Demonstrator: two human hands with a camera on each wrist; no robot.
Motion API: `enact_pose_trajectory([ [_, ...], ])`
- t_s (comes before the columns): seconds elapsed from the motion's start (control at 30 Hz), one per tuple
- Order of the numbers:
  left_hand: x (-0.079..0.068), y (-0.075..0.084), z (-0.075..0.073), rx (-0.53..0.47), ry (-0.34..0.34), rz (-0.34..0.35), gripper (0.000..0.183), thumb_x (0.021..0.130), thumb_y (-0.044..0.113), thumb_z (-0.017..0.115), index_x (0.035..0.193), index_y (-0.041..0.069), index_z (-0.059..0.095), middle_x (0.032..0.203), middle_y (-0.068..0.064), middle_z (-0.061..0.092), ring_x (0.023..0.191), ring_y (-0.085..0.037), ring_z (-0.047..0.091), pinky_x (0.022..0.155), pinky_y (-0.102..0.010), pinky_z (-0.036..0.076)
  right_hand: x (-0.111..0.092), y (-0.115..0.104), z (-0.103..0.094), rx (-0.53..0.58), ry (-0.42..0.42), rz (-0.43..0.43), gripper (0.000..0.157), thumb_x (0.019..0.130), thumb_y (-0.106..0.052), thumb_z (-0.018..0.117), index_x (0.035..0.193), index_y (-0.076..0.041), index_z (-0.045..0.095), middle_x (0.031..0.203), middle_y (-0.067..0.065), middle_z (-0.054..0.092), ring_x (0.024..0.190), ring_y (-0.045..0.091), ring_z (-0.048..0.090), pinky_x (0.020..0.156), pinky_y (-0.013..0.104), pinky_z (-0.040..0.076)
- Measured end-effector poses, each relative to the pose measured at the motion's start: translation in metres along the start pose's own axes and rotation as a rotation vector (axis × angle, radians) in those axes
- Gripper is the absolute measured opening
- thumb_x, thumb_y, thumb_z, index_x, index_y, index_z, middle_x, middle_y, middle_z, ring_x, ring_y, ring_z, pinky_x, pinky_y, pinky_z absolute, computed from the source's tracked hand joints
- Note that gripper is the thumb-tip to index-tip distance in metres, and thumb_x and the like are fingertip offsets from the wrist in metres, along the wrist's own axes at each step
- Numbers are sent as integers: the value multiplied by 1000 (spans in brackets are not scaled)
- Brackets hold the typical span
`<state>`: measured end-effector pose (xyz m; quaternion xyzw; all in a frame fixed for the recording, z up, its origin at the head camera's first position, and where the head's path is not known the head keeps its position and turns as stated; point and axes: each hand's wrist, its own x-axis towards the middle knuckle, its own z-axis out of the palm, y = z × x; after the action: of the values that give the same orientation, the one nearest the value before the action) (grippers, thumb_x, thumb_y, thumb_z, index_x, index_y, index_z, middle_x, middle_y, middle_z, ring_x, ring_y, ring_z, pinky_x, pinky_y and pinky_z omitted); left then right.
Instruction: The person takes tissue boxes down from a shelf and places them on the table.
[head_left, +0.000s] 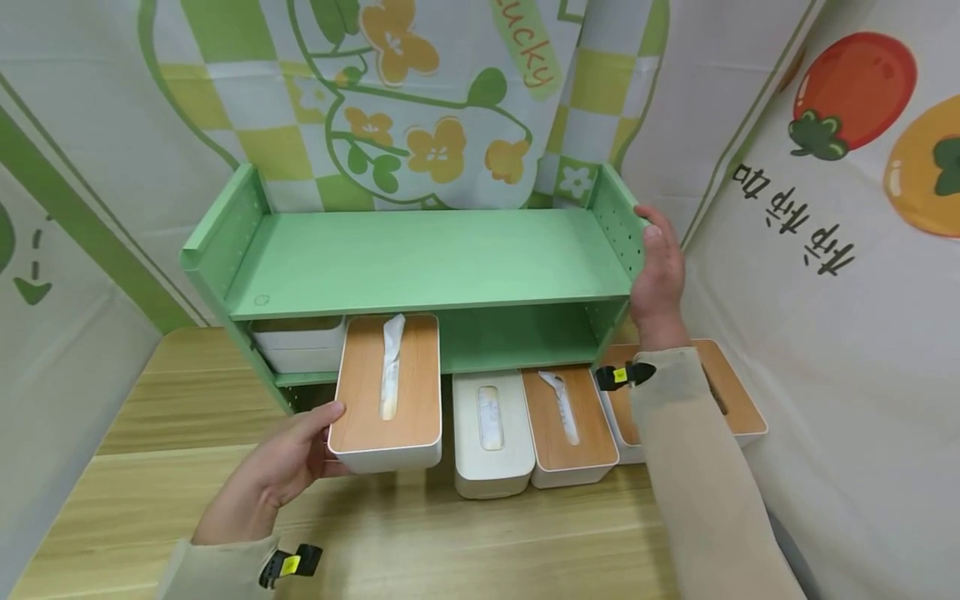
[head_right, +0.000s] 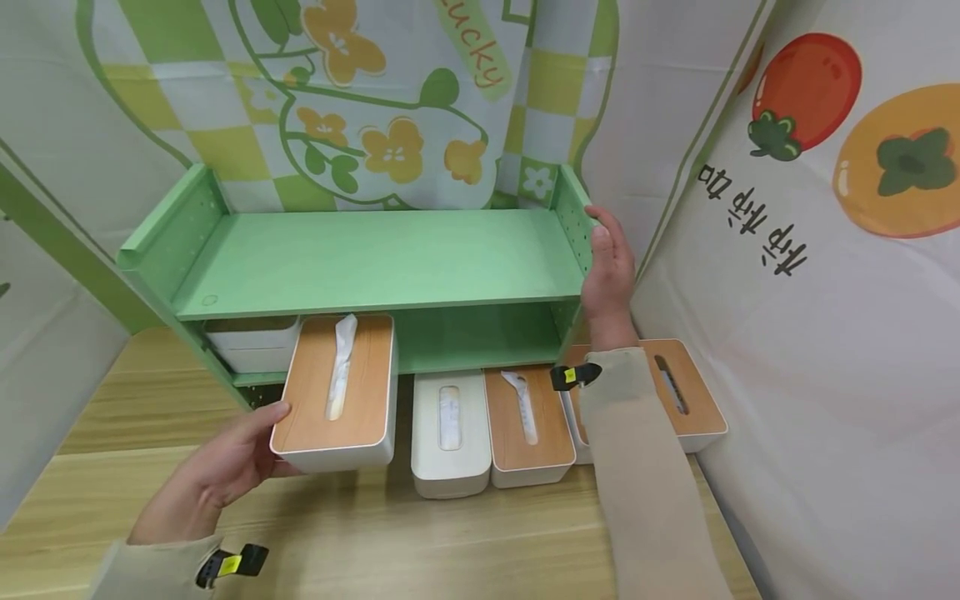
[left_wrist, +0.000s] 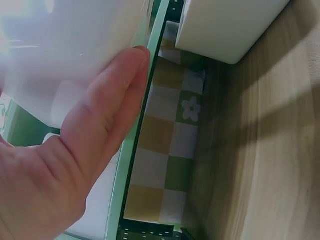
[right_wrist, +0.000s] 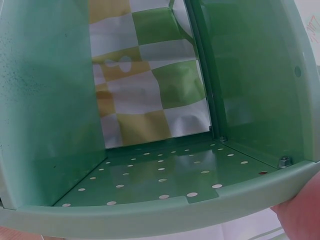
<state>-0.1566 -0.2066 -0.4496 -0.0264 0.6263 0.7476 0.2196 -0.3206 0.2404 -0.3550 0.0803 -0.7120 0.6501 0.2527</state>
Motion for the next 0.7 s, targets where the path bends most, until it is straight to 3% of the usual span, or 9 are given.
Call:
enact_pose_trajectory([
  [0.1,-5,-4,-1,-23,-32,25,58,106,33,45,141,-12,37,105,-10,71,92,-21,69,79,-42,57,0,1,0,3,3,-7,40,105,-45,39,137,-30,59,119,12,52,81,20,49,62,30,42],
  [0.27,-10,-10,-5,-61,-114,61,33,107,27,43,116,3,64,98,-8,73,89,-20,70,77,-40,58,1,1,0,0,0,-21,41,105,-44,38,137,-29,58,120,11,52,81,20,48,63,30,42],
  [0.5,-14,-16,-6,-41,-169,87,33,108,25,39,111,7,67,98,-7,73,90,-19,70,77,-39,57,1,1,0,-15,-1,-11,43,105,-45,37,139,-28,57,123,9,51,82,19,48,64,30,41],
  [0.7,-21,-25,-8,-54,-161,82,33,109,25,38,113,9,66,100,-6,73,91,-19,70,77,-38,57,0,0,0,-17,1,-5,45,105,-46,37,140,-25,57,123,9,51,84,20,49,64,31,43],
])
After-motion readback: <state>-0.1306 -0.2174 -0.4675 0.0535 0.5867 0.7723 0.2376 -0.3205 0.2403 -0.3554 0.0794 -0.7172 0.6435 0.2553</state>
